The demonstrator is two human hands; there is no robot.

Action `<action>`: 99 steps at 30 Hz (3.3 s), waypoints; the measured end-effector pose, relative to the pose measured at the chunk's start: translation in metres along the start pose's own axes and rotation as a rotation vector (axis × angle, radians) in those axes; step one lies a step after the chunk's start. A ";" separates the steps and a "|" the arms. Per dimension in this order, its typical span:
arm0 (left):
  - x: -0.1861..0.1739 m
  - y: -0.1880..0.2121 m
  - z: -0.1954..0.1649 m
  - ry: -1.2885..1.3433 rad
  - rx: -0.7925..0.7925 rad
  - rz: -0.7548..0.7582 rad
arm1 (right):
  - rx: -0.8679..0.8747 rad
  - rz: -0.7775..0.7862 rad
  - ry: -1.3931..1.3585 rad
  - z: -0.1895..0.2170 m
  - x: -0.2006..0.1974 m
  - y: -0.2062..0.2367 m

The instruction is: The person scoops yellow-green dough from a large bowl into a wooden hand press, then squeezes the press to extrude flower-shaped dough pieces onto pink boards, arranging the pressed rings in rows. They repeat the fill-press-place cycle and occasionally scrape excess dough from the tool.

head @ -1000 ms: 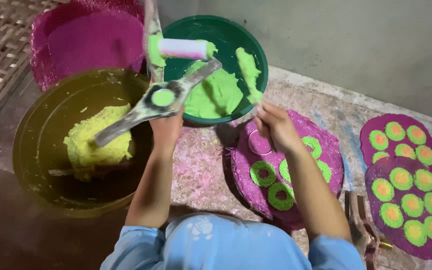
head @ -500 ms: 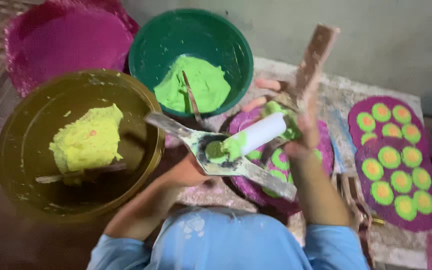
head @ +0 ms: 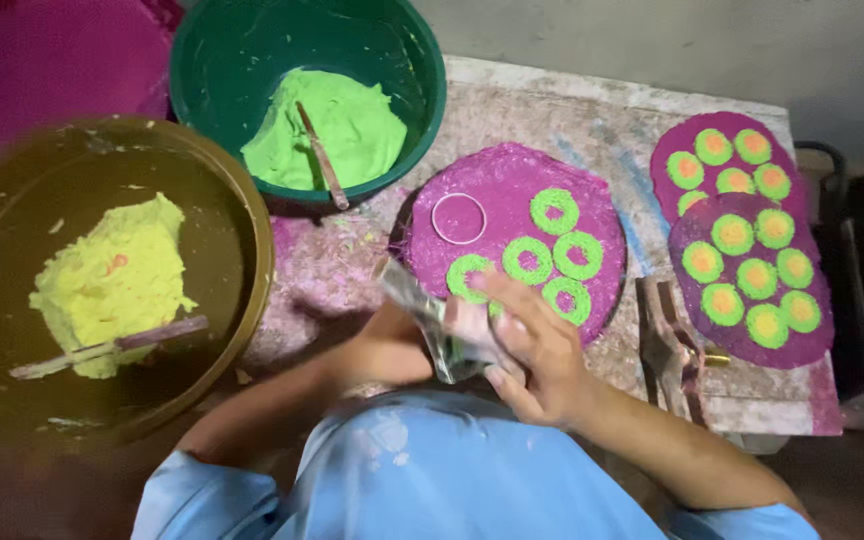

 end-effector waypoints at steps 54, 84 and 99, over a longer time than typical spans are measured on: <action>-0.145 -0.138 0.021 0.554 0.539 0.186 | 1.346 0.949 -0.695 -0.152 -0.032 0.117; -0.220 -0.151 -0.001 0.583 0.657 0.327 | 1.028 0.683 -0.243 -0.141 0.037 0.033; -0.213 -0.106 0.073 -0.964 0.100 -0.269 | 1.192 0.406 -0.528 -0.138 -0.060 0.120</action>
Point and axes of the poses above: each hand's wrist, its own y-axis away from the middle knuckle, its own x-axis out of the palm, z = x × y, the point moved 3 cm from there along -y, towards the middle knuckle, and after that the axes turned 4 degrees about y, right-handed, at the moved point
